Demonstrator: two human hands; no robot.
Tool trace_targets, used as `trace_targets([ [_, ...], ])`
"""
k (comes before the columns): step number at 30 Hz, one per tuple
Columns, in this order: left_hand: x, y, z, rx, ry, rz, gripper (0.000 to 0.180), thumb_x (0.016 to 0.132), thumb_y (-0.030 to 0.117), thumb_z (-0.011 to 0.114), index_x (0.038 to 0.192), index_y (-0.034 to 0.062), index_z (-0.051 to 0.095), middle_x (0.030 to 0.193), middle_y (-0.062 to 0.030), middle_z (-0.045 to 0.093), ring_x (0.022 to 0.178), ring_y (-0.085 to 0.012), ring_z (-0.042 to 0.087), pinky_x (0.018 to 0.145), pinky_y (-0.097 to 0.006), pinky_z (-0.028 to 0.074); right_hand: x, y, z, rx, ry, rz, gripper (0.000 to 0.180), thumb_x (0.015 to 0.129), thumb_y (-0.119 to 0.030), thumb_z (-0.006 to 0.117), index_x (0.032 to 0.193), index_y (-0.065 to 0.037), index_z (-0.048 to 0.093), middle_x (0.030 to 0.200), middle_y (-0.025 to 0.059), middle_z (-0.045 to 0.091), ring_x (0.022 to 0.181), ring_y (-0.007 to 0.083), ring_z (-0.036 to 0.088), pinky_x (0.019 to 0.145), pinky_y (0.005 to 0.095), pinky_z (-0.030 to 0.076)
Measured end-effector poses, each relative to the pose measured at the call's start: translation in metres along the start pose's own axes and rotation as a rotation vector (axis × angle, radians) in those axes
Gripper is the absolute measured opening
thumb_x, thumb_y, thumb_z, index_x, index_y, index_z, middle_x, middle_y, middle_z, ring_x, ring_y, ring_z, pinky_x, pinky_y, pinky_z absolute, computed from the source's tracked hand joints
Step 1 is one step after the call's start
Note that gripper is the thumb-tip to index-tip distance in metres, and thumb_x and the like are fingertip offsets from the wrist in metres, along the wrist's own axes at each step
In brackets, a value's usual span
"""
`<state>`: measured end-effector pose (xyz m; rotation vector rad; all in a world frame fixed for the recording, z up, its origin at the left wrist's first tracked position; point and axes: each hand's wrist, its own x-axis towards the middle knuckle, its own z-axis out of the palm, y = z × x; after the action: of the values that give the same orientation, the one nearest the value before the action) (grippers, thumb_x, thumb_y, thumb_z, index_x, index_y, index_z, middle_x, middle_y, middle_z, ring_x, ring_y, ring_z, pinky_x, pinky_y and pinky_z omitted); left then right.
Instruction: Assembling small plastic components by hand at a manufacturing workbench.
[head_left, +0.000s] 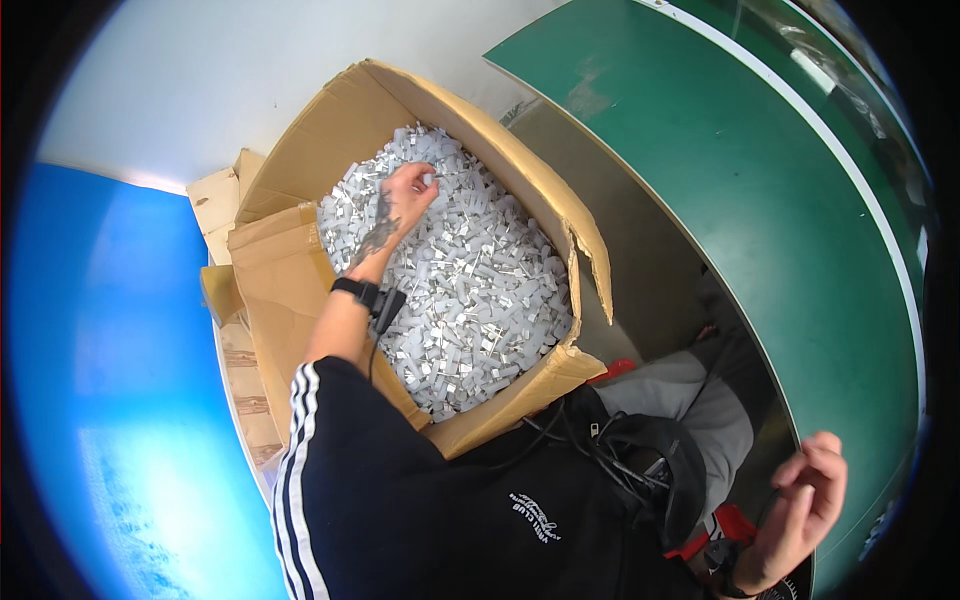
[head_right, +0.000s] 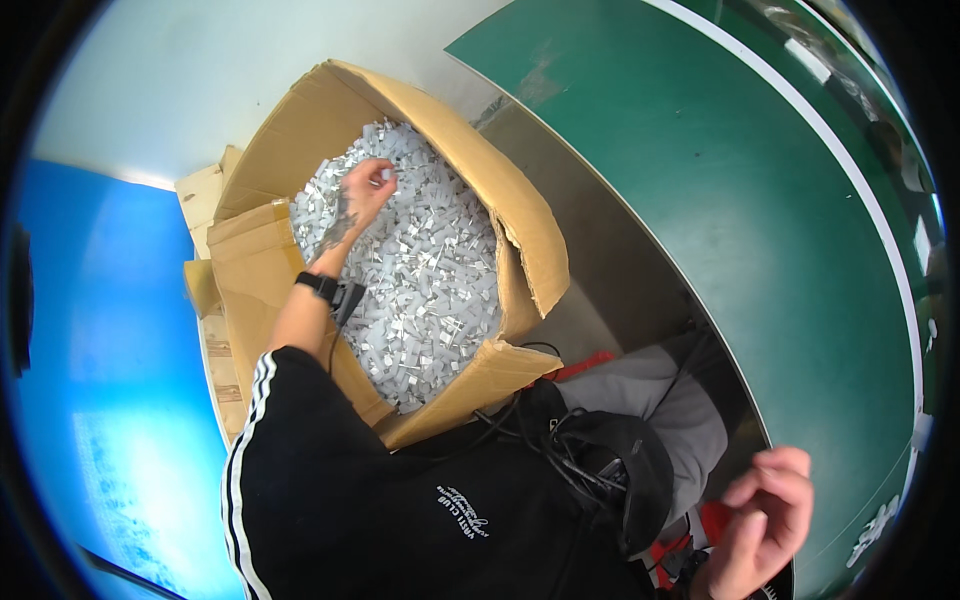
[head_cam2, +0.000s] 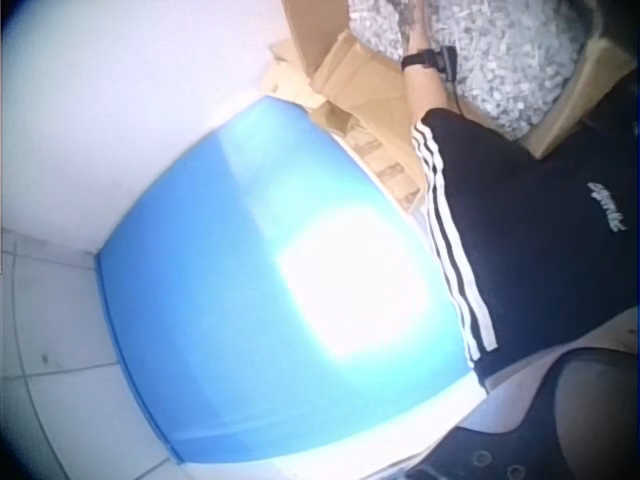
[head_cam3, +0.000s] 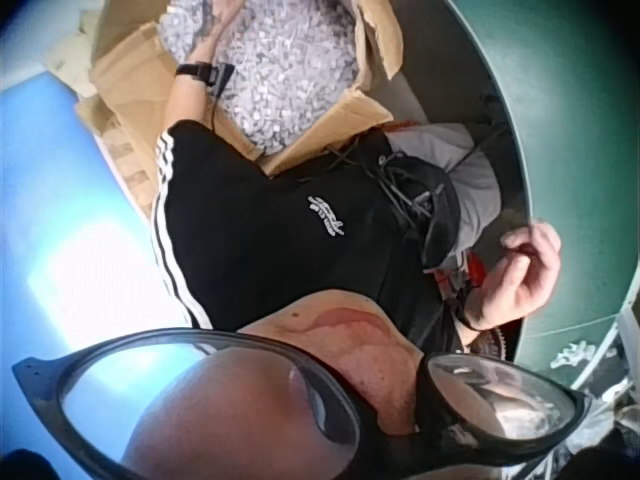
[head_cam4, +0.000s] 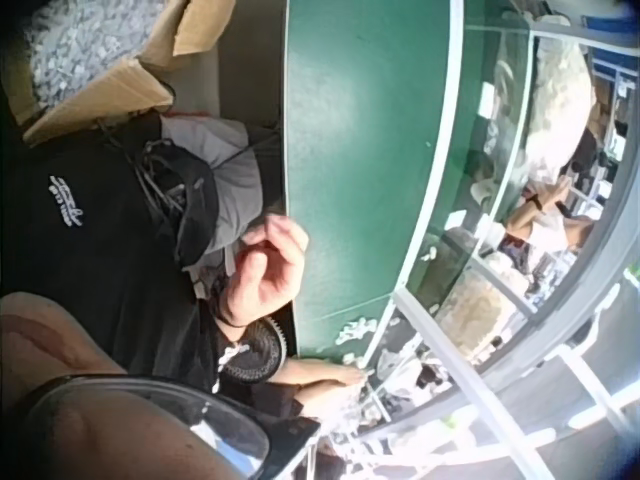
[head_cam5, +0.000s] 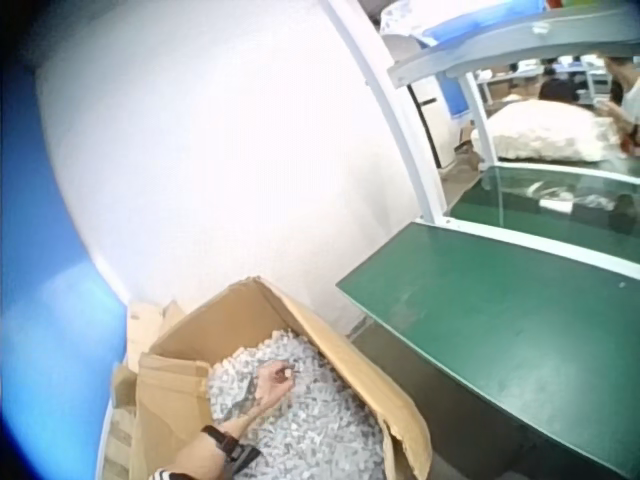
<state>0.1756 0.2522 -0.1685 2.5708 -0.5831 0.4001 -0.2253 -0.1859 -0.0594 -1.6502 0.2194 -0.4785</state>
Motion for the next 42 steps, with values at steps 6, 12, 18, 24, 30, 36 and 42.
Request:
trace_targets([
  [6, -0.009, 0.203, -0.084, -0.367, 0.081, 0.251, 0.021, 0.073, -0.001, 0.075, 0.093, 0.0010, 0.067, 0.090, -0.0080, 0.066, 0.078, -0.0117, 0.065, 0.064, -0.024, 0.056, 0.048, 0.005, 0.055, -0.038, -0.277, 0.012, 0.074, 0.078, -0.037, 0.074, 0.133, 0.003, 0.046, 0.117, 0.0155, 0.051, 0.083, 0.0154, 0.057, 0.072, 0.0266, 0.048],
  [12, -0.022, 0.319, -0.066, -0.630, -0.241, 0.813, 0.032, 0.062, -0.005, 0.081, 0.091, -0.0017, 0.068, 0.079, -0.0102, 0.065, 0.071, -0.0200, 0.064, 0.058, -0.027, 0.050, 0.056, 0.003, 0.069, 0.106, -0.266, -0.167, 0.074, 0.070, -0.029, 0.083, 0.126, 0.005, 0.049, 0.103, 0.0123, 0.060, 0.076, 0.0141, 0.059, 0.064, 0.0226, 0.049],
  [18, -0.023, 0.343, -0.033, -0.716, -0.306, 0.879, 0.035, 0.063, -0.001, 0.083, 0.095, 0.0012, 0.069, 0.081, -0.0082, 0.065, 0.066, -0.0204, 0.063, 0.054, -0.027, 0.050, 0.030, -0.011, 0.047, 0.480, -0.164, 0.212, 0.036, 0.080, -0.007, 0.074, 0.108, 0.006, 0.057, 0.090, 0.0086, 0.066, 0.074, 0.0078, 0.062, 0.062, 0.0183, 0.052],
  [24, -0.026, 0.360, -0.014, -0.755, -0.346, 0.981, 0.037, 0.064, 0.005, 0.084, 0.097, 0.0015, 0.068, 0.084, -0.0084, 0.065, 0.070, -0.0207, 0.064, 0.058, -0.028, 0.052, 0.030, 0.003, 0.037, 0.241, -0.025, 0.173, 0.021, 0.084, 0.008, 0.062, 0.105, 0.006, 0.060, 0.084, 0.0079, 0.066, 0.068, 0.0061, 0.062, 0.058, 0.0175, 0.051],
  [30, -0.020, 0.368, -0.014, -0.721, -0.447, 0.950, 0.035, 0.069, 0.009, 0.082, 0.098, -0.0033, 0.066, 0.102, -0.0179, 0.066, 0.087, -0.0243, 0.067, 0.070, -0.029, 0.056, 0.034, 0.008, 0.033, -0.299, 0.099, -0.380, 0.023, 0.065, 0.014, 0.066, 0.085, 0.003, 0.066, 0.072, 0.0106, 0.064, 0.058, 0.0176, 0.060, 0.050, 0.0235, 0.046],
  [36, -0.022, 0.362, -0.006, -0.883, -0.666, 0.894, 0.041, 0.070, 0.002, 0.081, 0.106, -0.0065, 0.062, 0.104, -0.0204, 0.067, 0.089, -0.0264, 0.067, 0.073, -0.032, 0.055, 0.034, 0.007, 0.034, -0.355, 0.139, -0.517, 0.030, 0.059, 0.015, 0.067, 0.088, 0.003, 0.068, 0.068, 0.0090, 0.060, 0.054, 0.0167, 0.056, 0.047, 0.0259, 0.044],
  [42, -0.020, 0.364, -0.002, -0.982, -0.589, 0.951, 0.039, 0.066, -0.001, 0.083, 0.099, -0.0093, 0.064, 0.095, -0.0195, 0.069, 0.085, -0.0268, 0.069, 0.071, -0.033, 0.056, 0.032, -0.002, 0.033, -0.490, 0.077, -0.578, 0.036, 0.053, 0.009, 0.070, 0.089, 0.005, 0.068, 0.063, 0.0060, 0.051, 0.051, 0.0157, 0.051, 0.044, 0.0261, 0.041],
])
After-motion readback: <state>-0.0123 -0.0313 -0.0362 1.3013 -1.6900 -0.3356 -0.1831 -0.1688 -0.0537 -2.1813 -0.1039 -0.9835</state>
